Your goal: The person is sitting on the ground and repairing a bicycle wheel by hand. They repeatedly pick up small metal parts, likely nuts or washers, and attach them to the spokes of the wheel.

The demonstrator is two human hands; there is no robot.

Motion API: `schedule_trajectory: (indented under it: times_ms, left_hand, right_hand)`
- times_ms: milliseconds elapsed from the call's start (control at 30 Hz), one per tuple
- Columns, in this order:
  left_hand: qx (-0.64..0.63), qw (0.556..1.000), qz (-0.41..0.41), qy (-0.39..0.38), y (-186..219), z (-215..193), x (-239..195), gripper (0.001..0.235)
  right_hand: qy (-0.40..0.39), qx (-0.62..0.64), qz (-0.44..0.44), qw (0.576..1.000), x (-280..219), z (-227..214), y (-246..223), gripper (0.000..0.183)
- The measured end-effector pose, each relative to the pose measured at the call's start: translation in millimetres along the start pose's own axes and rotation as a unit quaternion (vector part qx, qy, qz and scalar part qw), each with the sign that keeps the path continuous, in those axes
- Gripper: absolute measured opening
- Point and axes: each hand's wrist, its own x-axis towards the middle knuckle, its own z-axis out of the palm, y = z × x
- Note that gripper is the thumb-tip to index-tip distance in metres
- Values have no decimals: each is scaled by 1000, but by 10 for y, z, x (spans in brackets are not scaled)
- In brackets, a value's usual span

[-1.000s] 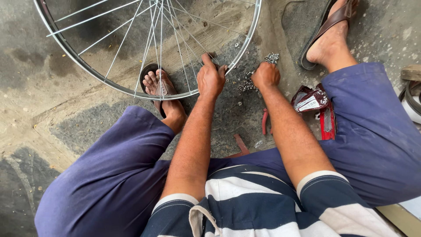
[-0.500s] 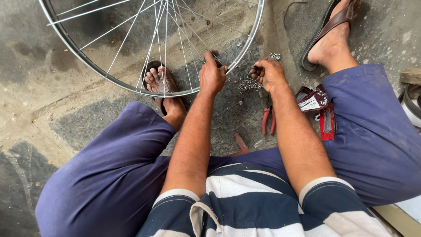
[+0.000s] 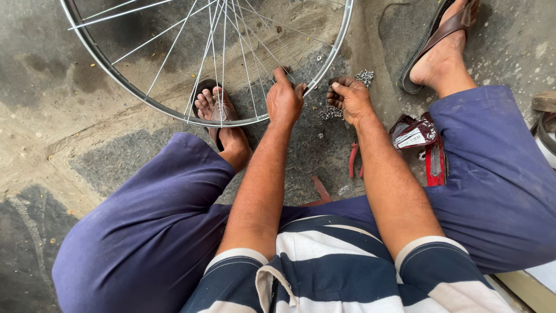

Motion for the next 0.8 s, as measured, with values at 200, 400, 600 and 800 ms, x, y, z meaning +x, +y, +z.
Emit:
schedule_trajectory:
  times_ms: [200, 400, 600, 800]
  left_hand:
    - [113, 987, 55, 100, 168, -277, 56, 28]
    - [-96, 977, 111, -155, 315, -356, -32, 33]
    - [-82, 980, 92, -157, 306, -274, -110, 23]
    - [-6, 990, 67, -126, 302, -202, -176, 12]
  right_hand:
    - [-71, -25, -19, 997, -119, 133, -120, 9]
    - [-80, -21, -57, 995, -394, 457, -324, 11]
    - [-71, -40, -93, 992, -565, 502, -290, 11]
    - [-48, -24, -90, 994, -611, 568, -236, 10]
